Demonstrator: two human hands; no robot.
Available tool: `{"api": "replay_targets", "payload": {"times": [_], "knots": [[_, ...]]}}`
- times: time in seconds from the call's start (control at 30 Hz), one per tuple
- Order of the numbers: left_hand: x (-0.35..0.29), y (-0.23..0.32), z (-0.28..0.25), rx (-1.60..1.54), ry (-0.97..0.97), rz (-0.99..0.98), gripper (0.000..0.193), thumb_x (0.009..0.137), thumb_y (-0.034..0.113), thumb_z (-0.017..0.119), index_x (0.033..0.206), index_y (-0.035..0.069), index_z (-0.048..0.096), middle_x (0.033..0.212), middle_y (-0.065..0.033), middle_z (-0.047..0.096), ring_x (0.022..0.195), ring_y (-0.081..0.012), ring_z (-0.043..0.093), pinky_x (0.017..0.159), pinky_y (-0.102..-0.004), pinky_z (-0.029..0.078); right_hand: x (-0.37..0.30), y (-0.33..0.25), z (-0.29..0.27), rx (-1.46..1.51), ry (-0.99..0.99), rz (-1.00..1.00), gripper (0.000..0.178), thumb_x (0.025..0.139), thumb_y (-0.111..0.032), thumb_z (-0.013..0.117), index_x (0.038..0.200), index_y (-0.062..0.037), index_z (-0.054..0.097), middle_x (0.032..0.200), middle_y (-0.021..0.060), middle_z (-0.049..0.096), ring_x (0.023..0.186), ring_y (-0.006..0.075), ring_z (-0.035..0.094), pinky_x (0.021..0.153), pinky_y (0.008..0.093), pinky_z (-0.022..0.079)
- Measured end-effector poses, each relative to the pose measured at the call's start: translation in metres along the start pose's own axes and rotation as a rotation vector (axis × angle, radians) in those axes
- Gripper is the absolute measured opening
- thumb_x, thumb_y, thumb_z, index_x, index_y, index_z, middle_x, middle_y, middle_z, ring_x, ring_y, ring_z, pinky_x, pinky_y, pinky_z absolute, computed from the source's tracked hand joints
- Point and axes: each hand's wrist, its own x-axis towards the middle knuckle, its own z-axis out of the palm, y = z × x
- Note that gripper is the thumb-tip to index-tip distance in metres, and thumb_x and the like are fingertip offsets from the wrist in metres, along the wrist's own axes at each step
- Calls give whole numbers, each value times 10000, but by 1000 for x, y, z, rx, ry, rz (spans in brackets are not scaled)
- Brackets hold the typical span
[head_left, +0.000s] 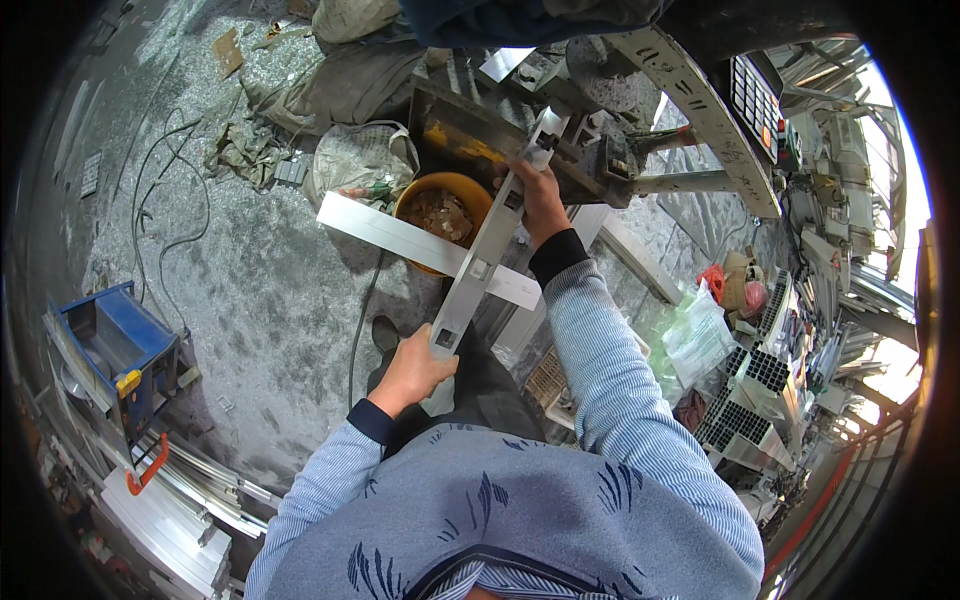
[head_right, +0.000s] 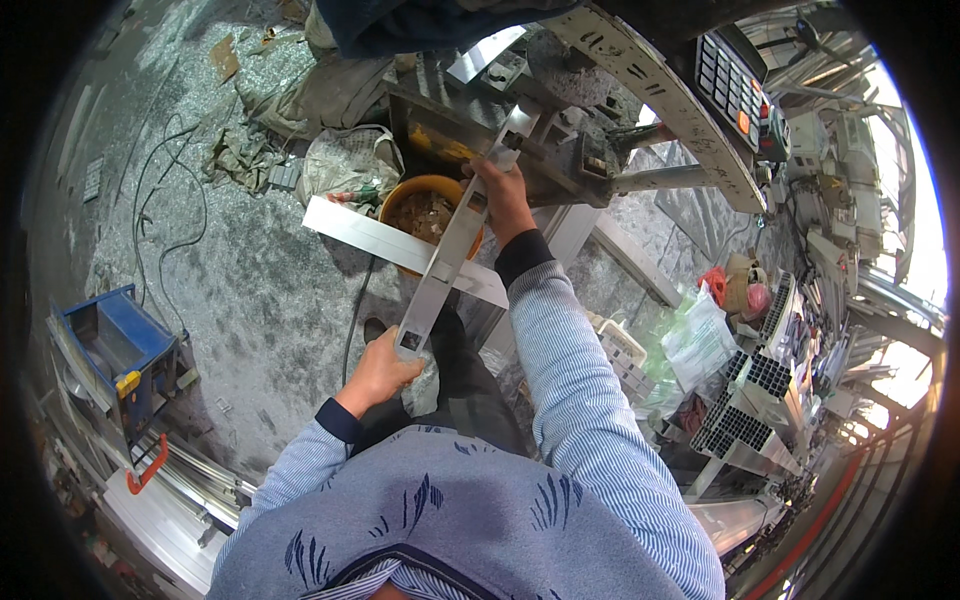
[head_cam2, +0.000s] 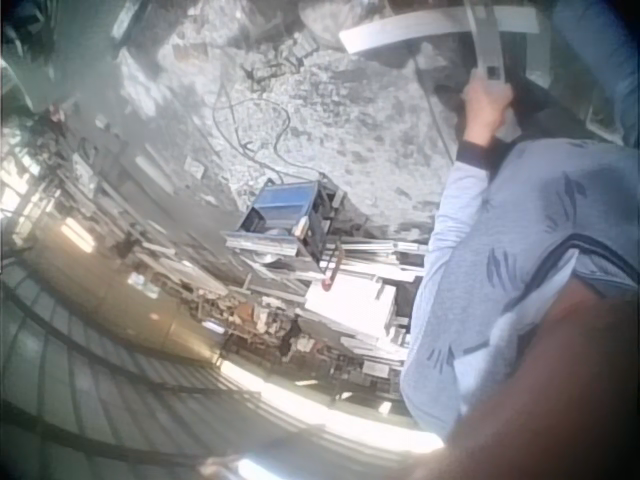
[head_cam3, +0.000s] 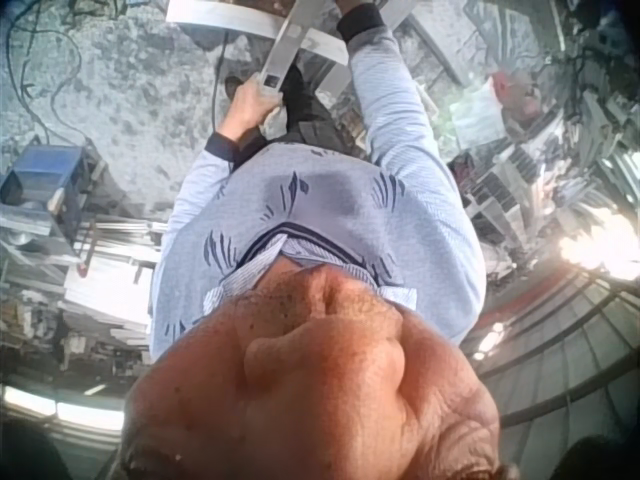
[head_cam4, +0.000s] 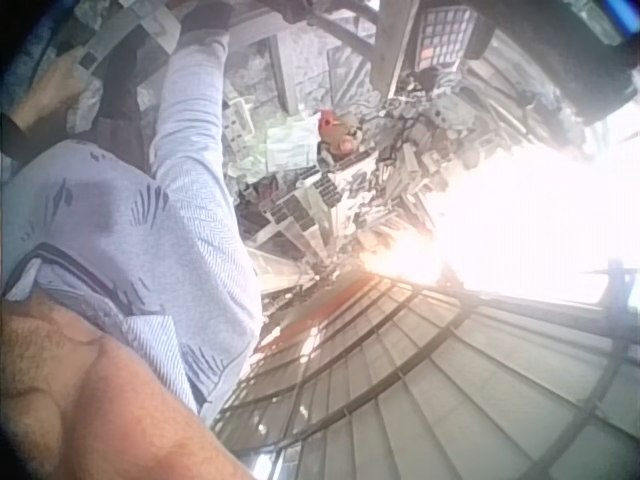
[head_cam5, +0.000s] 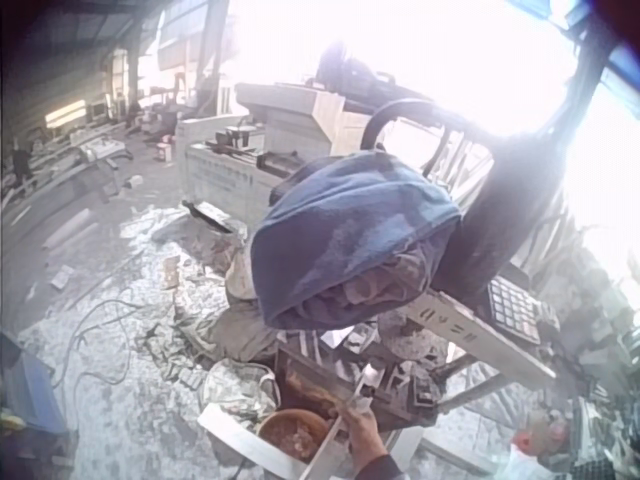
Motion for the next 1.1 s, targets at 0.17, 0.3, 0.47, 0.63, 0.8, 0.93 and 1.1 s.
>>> {"api": "replay_targets", "payload": {"times": [0.17,0.3,0.47,0.63,0.8,0.93,1.1], "knots": [[1,-2,1,-20,11,20,369,820,181,748,1033,-71,582,779,-208,693,700,-295,718,663,-403,556,-3,-1,0,1,6,-10,259,946,-242,694,1100,-66,582,974,70,673,834,187,670,725,370,565],[1,-4,1,-40,4,7,373,811,182,748,1020,-77,578,759,-202,686,688,-294,714,646,-405,554,-6,-3,0,-21,-18,-16,291,949,-258,691,1126,-61,571,984,76,677,849,188,667,731,372,562],[2,-6,2,-28,17,9,370,808,182,746,1006,-77,573,746,-206,681,675,-294,713,639,-407,552,-6,-4,1,-27,-21,-20,284,949,-260,689,1118,-62,577,955,74,679,825,188,665,712,367,561],[1,-5,2,-13,8,10,368,807,185,744,1002,-76,573,755,-220,682,690,-309,718,658,-414,554,-8,-4,1,-15,-19,-17,239,948,-246,683,1075,-61,599,912,69,672,784,197,667,710,361,559],[0,-3,4,6,36,14,366,799,188,744,1007,-72,591,822,-251,697,780,-379,727,735,-436,561,-9,-7,3,135,-119,-12,174,934,-197,687,1006,-57,613,877,69,651,775,195,666,649,362,551],[0,-6,6,29,65,34,380,795,196,745,1024,-73,604,879,-273,706,862,-434,717,789,-454,559,-12,-7,3,117,-108,11,151,947,-190,666,985,-56,606,858,73,647,773,207,668,665,368,569],[2,-8,8,51,75,77,376,798,184,745,1043,-65,606,854,-239,695,789,-352,699,732,-426,549,-8,-5,-4,113,-140,5,179,998,-246,633,996,-67,633,835,43,668,769,208,677,731,361,561]]}}
